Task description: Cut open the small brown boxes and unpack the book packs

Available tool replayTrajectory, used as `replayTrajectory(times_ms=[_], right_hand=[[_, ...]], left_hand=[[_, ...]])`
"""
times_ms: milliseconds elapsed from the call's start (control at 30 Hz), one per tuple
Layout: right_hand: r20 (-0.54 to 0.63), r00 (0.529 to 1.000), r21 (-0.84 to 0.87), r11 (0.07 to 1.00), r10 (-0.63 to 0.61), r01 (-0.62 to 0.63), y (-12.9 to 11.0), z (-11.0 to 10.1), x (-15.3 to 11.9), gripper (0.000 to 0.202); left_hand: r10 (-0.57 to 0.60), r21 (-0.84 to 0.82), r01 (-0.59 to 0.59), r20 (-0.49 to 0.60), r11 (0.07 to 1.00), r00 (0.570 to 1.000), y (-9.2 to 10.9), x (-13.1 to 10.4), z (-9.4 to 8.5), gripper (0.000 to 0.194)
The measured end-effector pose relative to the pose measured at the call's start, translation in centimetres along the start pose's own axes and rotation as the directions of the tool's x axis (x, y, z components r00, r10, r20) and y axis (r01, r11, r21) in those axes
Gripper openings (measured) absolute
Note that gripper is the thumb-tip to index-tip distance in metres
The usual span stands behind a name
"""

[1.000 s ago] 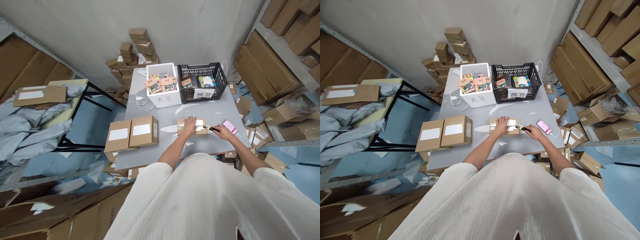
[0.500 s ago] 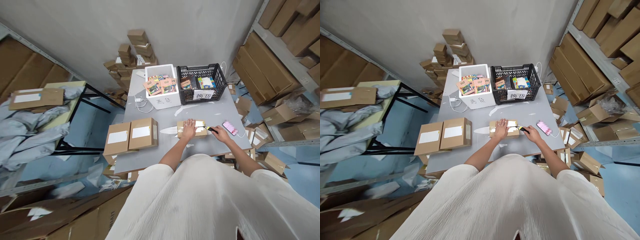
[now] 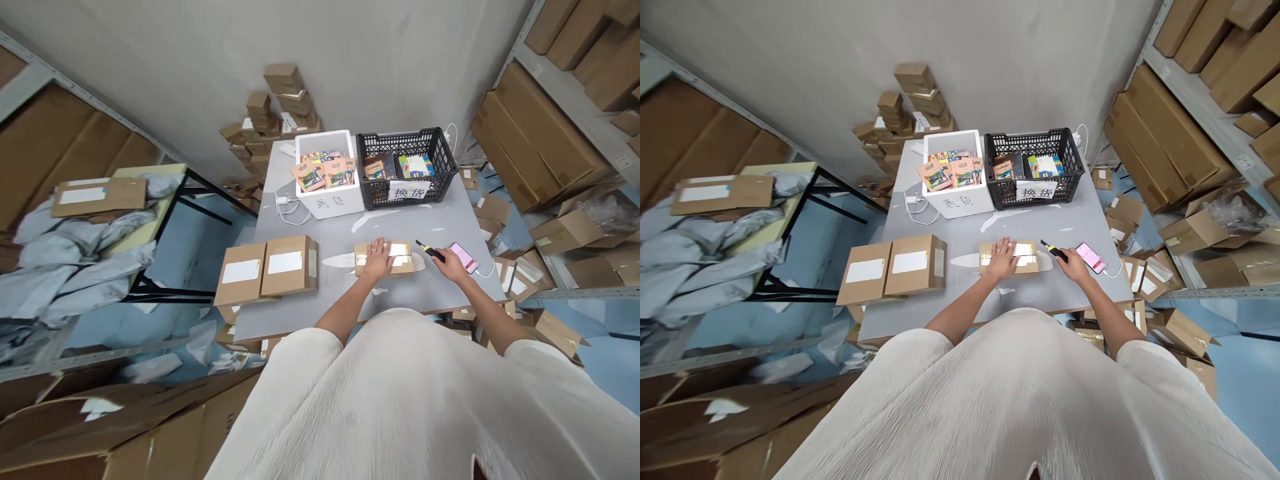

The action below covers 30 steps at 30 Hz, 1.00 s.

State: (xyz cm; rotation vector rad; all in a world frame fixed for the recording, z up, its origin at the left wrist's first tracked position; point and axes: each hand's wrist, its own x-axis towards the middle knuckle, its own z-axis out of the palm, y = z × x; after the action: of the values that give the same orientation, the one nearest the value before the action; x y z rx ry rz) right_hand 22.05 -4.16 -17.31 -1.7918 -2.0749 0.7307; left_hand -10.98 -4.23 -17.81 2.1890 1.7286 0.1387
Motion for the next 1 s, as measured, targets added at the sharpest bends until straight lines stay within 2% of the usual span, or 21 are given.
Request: replayTrajectory(times_ms=[100,233,367,467,600,767,867,1000], right_hand=[[0.024,0.999,0.033,0.999,-0.031,0.03,-1.9,0.7,1.5,0.05],[0.059,0.99,0.062,0.991,-0.126,0.122,-5.3,1.7,5.0,0.049],[0.139,0.958,0.043,0.968,-0.253,0.249,-8.7,3.3,8.2,0.045],[0.216,0.936,0.013,0.959,-0.279,0.283,-10.1,4.5,8.9,0.041],[0.234,0.94,-0.019,0.966,-0.248,0.259,-10.1,4.9,8.0,0.044],[0.202,0.972,-0.058,0.99,-0.118,0.133,-8.9,4.3,5.9,0.048],[0.198,0.975,0.024,0.994,-0.105,0.103,-8.5,4.3,4.0,0.043],[0.239,0.965,0.242,0.969,-0.108,0.049,-8.3,5.1,1.3,0.039]], left_hand=[[-0.006,-0.02,0.005,-0.02,1.0,1.0,0.1,-1.6,-0.9,0.065],[-0.06,-0.05,0.058,-0.039,0.997,0.997,0.1,-4.9,-1.7,0.061],[-0.061,-0.051,0.06,-0.032,0.997,0.998,0.0,-7.5,-1.8,0.059],[-0.088,-0.06,0.088,0.004,0.994,0.996,-0.2,-8.5,-1.5,0.05],[-0.149,-0.106,0.156,0.065,0.982,0.987,-0.4,-9.0,-0.9,0.042],[-0.139,-0.152,0.133,-0.026,0.979,0.99,-0.8,-7.8,-0.6,0.041],[-0.121,-0.154,0.111,-0.056,0.982,0.991,-1.1,-6.0,-0.9,0.042],[-0.136,-0.131,0.13,-0.043,0.983,0.99,-0.9,-3.6,-1.7,0.046]])
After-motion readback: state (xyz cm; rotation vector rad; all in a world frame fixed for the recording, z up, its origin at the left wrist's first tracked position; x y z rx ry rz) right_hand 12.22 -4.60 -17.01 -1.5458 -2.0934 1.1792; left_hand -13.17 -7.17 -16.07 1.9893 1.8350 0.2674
